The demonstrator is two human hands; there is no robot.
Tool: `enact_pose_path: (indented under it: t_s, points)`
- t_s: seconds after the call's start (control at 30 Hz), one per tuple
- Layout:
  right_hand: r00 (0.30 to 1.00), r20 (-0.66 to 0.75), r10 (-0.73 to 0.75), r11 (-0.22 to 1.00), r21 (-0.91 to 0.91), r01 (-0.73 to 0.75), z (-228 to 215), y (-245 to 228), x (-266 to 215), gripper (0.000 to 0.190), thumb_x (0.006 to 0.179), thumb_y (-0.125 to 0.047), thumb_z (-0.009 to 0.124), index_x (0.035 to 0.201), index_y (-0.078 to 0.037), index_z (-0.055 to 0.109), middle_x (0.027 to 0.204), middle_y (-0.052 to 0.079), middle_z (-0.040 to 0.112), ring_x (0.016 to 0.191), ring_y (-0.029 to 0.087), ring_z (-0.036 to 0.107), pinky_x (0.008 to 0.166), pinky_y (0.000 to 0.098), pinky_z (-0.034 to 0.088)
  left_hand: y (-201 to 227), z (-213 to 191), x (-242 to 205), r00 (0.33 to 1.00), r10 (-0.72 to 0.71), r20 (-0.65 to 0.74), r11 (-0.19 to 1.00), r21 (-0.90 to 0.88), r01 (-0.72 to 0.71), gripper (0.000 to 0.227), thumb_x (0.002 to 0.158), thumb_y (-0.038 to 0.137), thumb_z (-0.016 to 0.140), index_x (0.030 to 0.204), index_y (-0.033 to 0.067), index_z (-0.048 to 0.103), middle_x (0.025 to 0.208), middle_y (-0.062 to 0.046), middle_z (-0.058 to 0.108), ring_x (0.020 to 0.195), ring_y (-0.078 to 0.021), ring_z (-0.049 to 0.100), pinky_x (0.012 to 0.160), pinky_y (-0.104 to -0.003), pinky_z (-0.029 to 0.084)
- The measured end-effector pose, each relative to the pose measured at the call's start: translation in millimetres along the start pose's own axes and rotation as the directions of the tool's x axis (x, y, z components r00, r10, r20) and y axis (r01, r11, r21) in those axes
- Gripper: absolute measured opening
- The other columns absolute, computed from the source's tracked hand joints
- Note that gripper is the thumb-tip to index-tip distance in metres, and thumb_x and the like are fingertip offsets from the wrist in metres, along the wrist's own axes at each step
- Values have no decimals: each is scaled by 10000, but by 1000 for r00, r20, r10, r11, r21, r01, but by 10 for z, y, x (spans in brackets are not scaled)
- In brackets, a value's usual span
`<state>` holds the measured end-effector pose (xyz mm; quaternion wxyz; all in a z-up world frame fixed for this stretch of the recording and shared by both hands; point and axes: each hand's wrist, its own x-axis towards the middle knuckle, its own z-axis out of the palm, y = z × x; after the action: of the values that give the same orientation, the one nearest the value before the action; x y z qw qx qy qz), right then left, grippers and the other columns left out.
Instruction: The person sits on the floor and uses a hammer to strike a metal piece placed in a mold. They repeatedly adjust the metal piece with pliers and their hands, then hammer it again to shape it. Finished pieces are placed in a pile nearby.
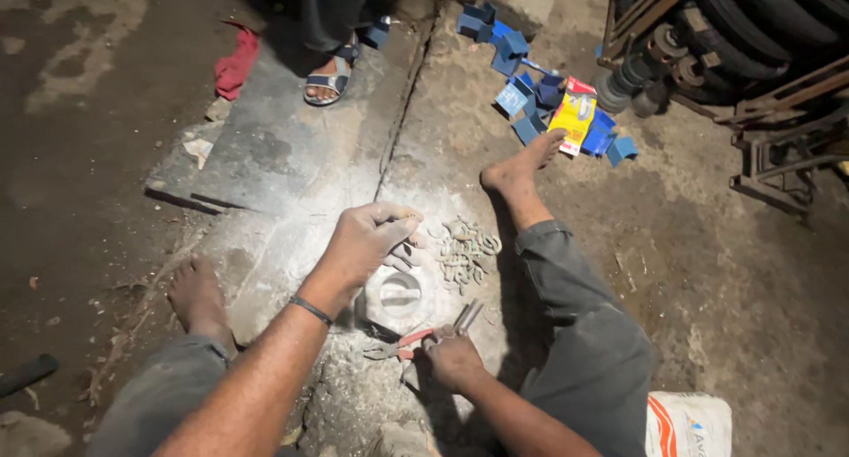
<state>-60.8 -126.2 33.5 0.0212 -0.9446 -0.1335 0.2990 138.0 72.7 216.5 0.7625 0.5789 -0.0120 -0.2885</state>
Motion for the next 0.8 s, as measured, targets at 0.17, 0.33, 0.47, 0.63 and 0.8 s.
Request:
enact_pose_path:
  t_s: [0.17,0.33,0.47,0.63,0.8]
  points:
    - [992,118,36,998,-56,-30,349,-10,142,248,905,-218,604,1067,-78,729,1105,163,692,1113,341,624,1005,560,406,36,-92,-76,994,-103,-30,995,-16,103,231,890,99,660,1078,-10,738,855,-110,780,632,-143,678,558,-306,570]
    - [950,264,166,982,40,-182,318,50,136,260,881,-273,646,1089,-155,747,1110,149,690,1091,327,659,979,514,478,-50,-190,-56,992,128,-6,985,117,-127,162,853,81,724,979,-7,778,845,-94,788,715,-101,709,651,-259,578]
    - [949,295,108,993,-78,-89,428,155,46,466,765,-196,700,1227,-164,644,1091,145,681,1099,322,631,912,488,503,-410,-378,43,938,344,-47,862,411,-295,89,803,95,788,859,27,789,823,-63,792,730,-95,718,690,-266,571]
    - [1000,3,-18,989,-150,18,614,146,71,235,876,-174,594,1079,-84,671,1100,144,686,1122,321,607,907,509,459,-999,-487,89,952,262,-157,730,678,-89,68,779,88,763,844,81,780,825,-164,759,750,-272,741,708,-345,573]
    - [995,95,-27,996,-88,35,584,115,96,246,895,-145,550,1093,-43,654,1059,177,709,1035,361,661,895,528,500,-1564,-659,-61,986,131,-100,522,853,17,129,805,88,703,921,82,758,921,-244,713,907,-439,688,793,-482,552]
